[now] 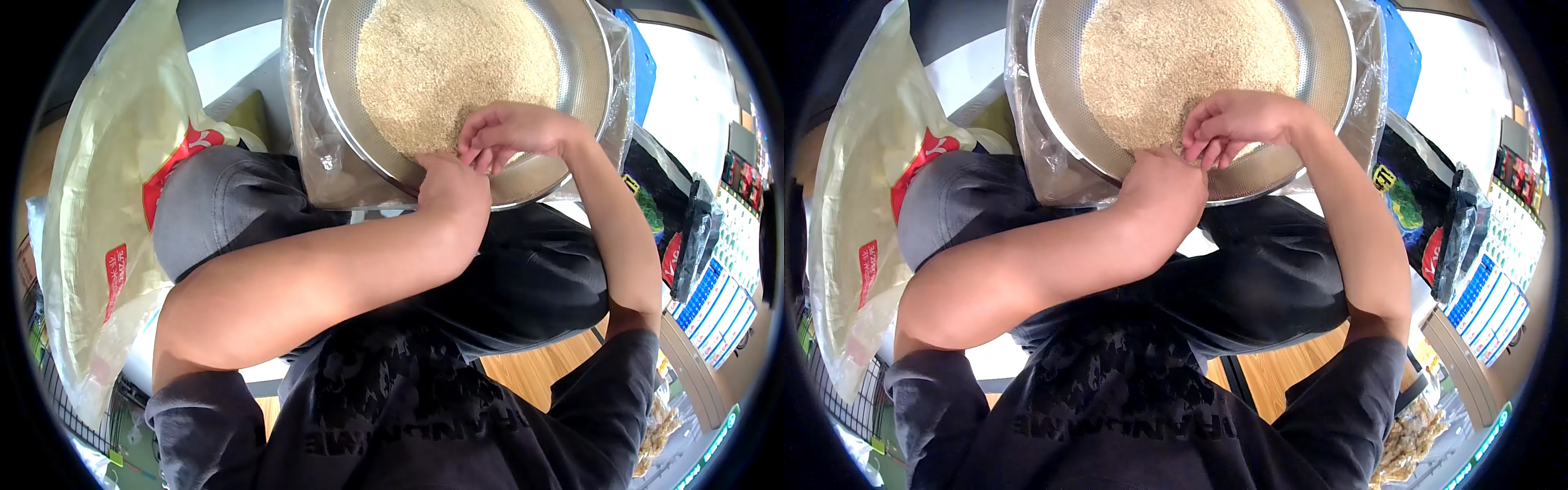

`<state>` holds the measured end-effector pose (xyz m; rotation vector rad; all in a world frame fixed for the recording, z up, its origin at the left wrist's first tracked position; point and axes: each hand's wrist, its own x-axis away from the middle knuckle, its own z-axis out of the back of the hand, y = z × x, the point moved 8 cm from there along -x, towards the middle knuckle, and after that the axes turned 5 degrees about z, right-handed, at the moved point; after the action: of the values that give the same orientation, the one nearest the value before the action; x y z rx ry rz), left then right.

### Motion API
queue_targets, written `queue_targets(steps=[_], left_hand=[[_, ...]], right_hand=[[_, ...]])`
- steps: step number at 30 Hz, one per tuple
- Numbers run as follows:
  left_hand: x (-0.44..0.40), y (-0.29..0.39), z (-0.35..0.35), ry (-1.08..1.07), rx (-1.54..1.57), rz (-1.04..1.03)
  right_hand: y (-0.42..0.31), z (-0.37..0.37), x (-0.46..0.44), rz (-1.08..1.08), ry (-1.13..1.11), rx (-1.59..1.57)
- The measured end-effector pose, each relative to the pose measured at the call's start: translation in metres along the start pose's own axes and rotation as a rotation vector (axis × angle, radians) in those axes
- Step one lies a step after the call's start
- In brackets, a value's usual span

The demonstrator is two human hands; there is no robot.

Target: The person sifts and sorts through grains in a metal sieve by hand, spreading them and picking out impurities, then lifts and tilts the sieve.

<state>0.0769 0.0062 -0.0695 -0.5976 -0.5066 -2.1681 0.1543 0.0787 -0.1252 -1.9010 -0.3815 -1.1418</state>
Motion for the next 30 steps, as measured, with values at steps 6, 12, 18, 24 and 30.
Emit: queue_targets(steps=[6, 12, 18, 24, 30], left_hand=[[0.005, 0.003, 0.002, -0.07, 0.027, -0.067], [0.004, 0.007, 0.001, 0.074, -0.151, -0.074], [0.004, 0.005, -0.002, -0.039, -0.077, -0.061], [0.0, 0.01, -0.007, -0.043, -0.108, -0.122], [0.009, 0.007, -0.002, -0.063, -0.129, -0.013]], right_hand=[[-0.03, 0.001, -0.027, 0.328, 0.054, -0.169], [-0.067, 0.054, -0.02, 0.75, 0.412, -0.45], [-0.067, 0.086, 0.007, 0.785, 0.598, -0.679], [-0.045, 0.057, 0.003, 0.436, 0.334, -0.201], [-0.017, -0.016, -0.024, 0.027, -0.145, 0.032]])
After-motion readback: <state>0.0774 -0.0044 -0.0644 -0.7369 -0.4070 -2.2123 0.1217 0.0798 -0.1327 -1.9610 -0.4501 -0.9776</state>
